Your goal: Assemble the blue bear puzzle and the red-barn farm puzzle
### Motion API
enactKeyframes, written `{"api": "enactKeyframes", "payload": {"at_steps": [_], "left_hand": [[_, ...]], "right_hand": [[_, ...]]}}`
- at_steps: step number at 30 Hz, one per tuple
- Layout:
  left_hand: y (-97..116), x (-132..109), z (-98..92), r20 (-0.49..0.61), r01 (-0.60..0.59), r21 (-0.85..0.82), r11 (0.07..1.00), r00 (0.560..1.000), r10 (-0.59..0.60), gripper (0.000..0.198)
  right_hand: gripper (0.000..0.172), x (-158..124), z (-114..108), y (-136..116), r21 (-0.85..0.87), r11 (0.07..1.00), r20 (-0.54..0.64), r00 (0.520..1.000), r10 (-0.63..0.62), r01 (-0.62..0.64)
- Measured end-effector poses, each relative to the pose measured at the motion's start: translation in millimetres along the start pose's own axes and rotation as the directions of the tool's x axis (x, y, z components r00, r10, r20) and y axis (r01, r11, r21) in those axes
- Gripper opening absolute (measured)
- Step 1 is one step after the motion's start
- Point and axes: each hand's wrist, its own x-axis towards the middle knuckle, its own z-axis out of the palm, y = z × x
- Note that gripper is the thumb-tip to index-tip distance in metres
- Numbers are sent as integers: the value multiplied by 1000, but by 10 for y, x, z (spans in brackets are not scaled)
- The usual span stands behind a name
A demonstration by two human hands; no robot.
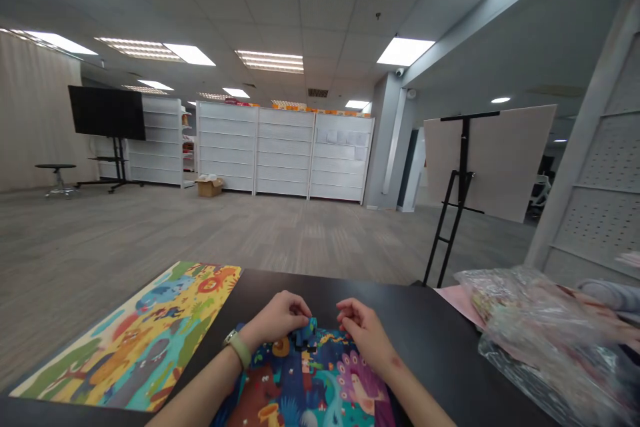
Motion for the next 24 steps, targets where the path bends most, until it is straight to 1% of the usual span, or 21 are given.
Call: {"api": "enactKeyframes", "payload": {"at_steps": [5,14,20,24], "left_hand": [[-12,-11,10,6,1,10,1000,1000,-1,21],[15,1,-49,18,16,-24,1000,1000,-16,23],[-54,6,2,72,41,2,999,997,-41,23],[-89,1,8,80,29,40,999,996,-33,25]], "right_hand": [[22,6,19,37,-20,1000,27,1000,-14,14],[22,4,9,51,-30,999,35,999,-11,12],[21,10,15,72,-37,999,48,999,-20,22],[20,5,21,60,-50,999,44,999,-18,20]]}}
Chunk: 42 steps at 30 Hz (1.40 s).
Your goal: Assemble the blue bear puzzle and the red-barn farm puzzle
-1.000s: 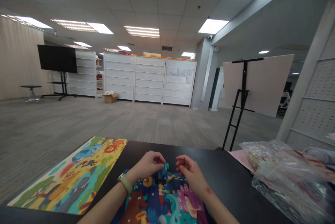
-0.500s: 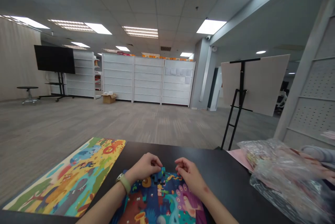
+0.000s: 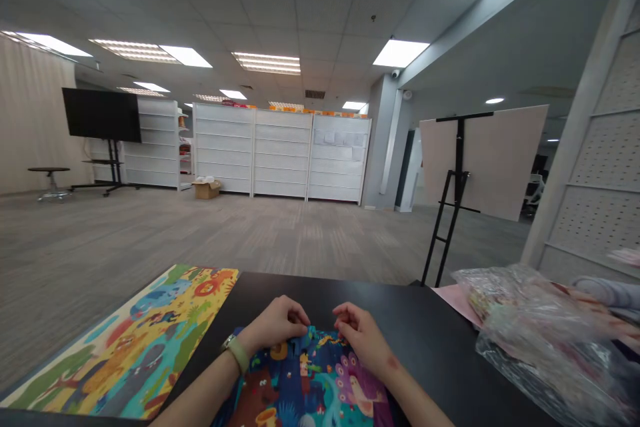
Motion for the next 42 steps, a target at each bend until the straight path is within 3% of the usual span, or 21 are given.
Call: {"api": "enactKeyframes", "payload": {"at_steps": [16,25,38,42], "left_hand": [[43,-38,-55,37,-37,174,984,999,31,24],[66,-70,-59,-88,-108,348,931,985,148,43],[118,-114,-71,-48,-113,364,925,989,140,40],[278,-151,-179,18,-173,323,930,984,176,26]], "right_hand": [[20,-26,-2,-37,-38,999,10,1000,12,-12],[18,-29,6,-73,-8,999,15,999,46,-46],[21,-8,9,-56,6,998,40,997,58,-59],[23,35,-42,-5,1,997,-19,996,82,-82]]}}
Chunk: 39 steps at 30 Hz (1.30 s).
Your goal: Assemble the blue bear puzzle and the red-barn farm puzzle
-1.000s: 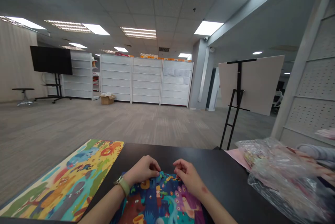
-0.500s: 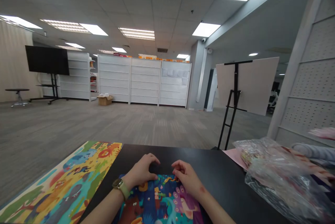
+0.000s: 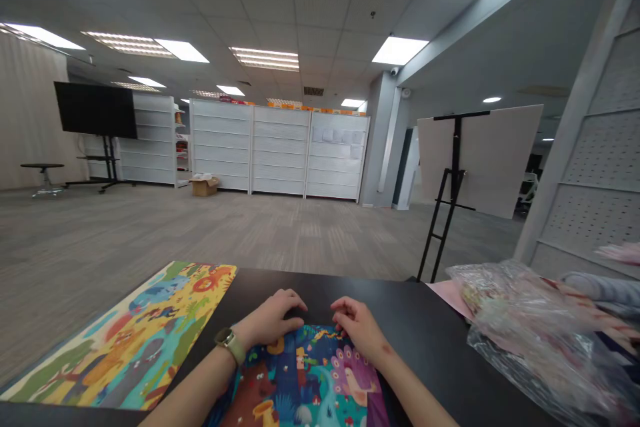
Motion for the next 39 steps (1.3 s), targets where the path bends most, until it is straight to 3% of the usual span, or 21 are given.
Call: {"api": "enactKeyframes", "payload": {"at_steps": [4,8,10,12,14,16,17,21,23,26,30,32,34,37,39], "left_hand": [[408,-235,-166,-17,-22,-181,983,1000,20,35],[815,-812,-131,180,-76,-126,989,979,98,40],[873,-1115,-116,234,-40,-40,998,971,48,48],[833,-1344,-129,189,9,21,1000,982,-13,49],[751,-1461,-117,41,73,65,995,996,-76,50],[692,-1456,-13,-165,208,168,964,970,-181,52],[683,-1415,80,-211,255,231,939,955,-207,53],[755,-1192,538,-211,304,406,862,949,-236,52],[771,-1181,652,-210,308,405,861,948,-240,50],[694,-1364,558,-235,340,389,856,935,-264,46],[579,-1763,209,-318,394,344,852,903,-290,40],[592,-1956,91,-357,382,309,871,895,-266,38],[633,-2155,45,-380,345,276,897,897,-228,35],[657,-2483,72,-340,212,189,959,930,-139,32],[624,-2683,113,-321,161,119,980,940,-115,35]], "right_hand": [[25,68,-152,79,-100,994,-161,985,-56,40],[24,63,-340,122,-199,979,-278,955,-106,51],[23,-14,-400,98,-224,974,-303,947,-106,37],[24,-152,-393,29,-267,963,-311,943,-120,34],[25,-342,-271,-90,-319,946,-290,944,-157,59],[27,-565,-12,-238,-366,924,-239,948,-208,111],[29,-682,159,-312,-405,905,-197,954,-227,132],[49,-1098,830,-512,-666,724,67,981,-184,181],[54,-1230,952,-539,-728,655,158,979,-128,203],[58,-1339,741,-493,-741,652,163,985,-60,162],[57,-1458,62,-305,-711,703,0,1000,-15,11],[52,-1537,-250,-208,-519,853,-189,980,-57,-51],[54,-1638,-472,-152,-409,910,-293,954,-61,-67],[55,-1846,-603,-166,-204,979,-379,924,-54,-26],[45,-2012,-568,-216,-150,988,-329,942,-72,23]]}}
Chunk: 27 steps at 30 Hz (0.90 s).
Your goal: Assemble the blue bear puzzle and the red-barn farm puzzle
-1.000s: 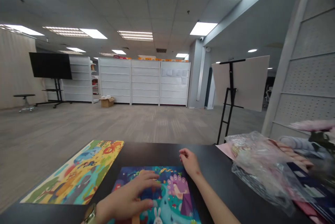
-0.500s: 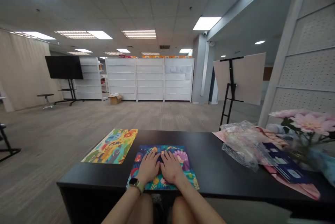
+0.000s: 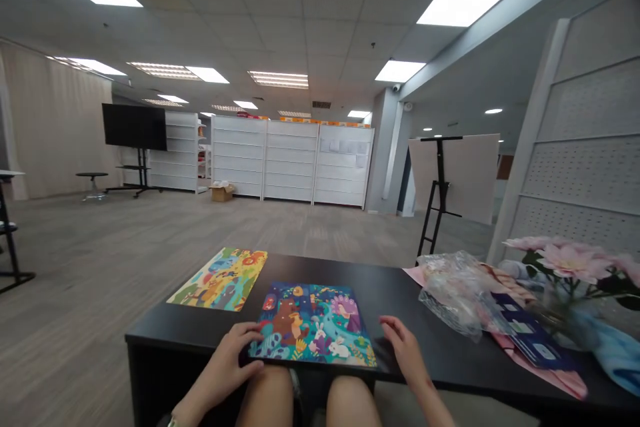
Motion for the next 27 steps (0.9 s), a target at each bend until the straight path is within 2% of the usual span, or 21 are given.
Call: {"api": "enactKeyframes", "payload": {"at_steps": [4,7,12,14,16,18,20,22,24,25,27], "left_hand": [[-109,-182,14,-64,55,-22,998,996,-57,26],[-102,-168,45,-102,64,-4,998,993,-64,26],[15,-163,124,-150,96,104,990,985,-79,23],[70,-157,214,-151,86,156,984,986,-63,25],[136,-96,360,-92,25,193,981,996,-7,28],[227,43,548,45,-69,202,977,997,61,30],[343,247,748,173,-171,165,971,975,142,38],[459,482,931,197,-270,84,959,948,249,42],[539,712,1088,319,-348,-34,937,885,340,33],[559,817,1157,374,-359,-80,930,854,362,29],[564,998,1277,435,-313,-110,943,838,329,29]], "right_hand": [[30,-358,112,-137,-169,975,200,974,-111,145],[24,-554,229,-184,-271,935,217,961,-170,227],[35,-632,316,-160,-473,849,208,966,-152,236],[38,-540,335,-133,-584,779,181,972,-149,228],[41,-358,370,-112,-687,700,138,981,-138,195],[46,-102,435,-107,-751,647,106,991,-80,133],[51,183,529,-106,-773,630,107,994,6,80],[58,435,634,-74,-746,663,135,989,56,64],[66,617,714,22,-656,751,156,987,37,76],[69,682,737,96,-589,804,155,988,14,81],[73,774,744,275,-451,890,125,992,-11,66]]}}
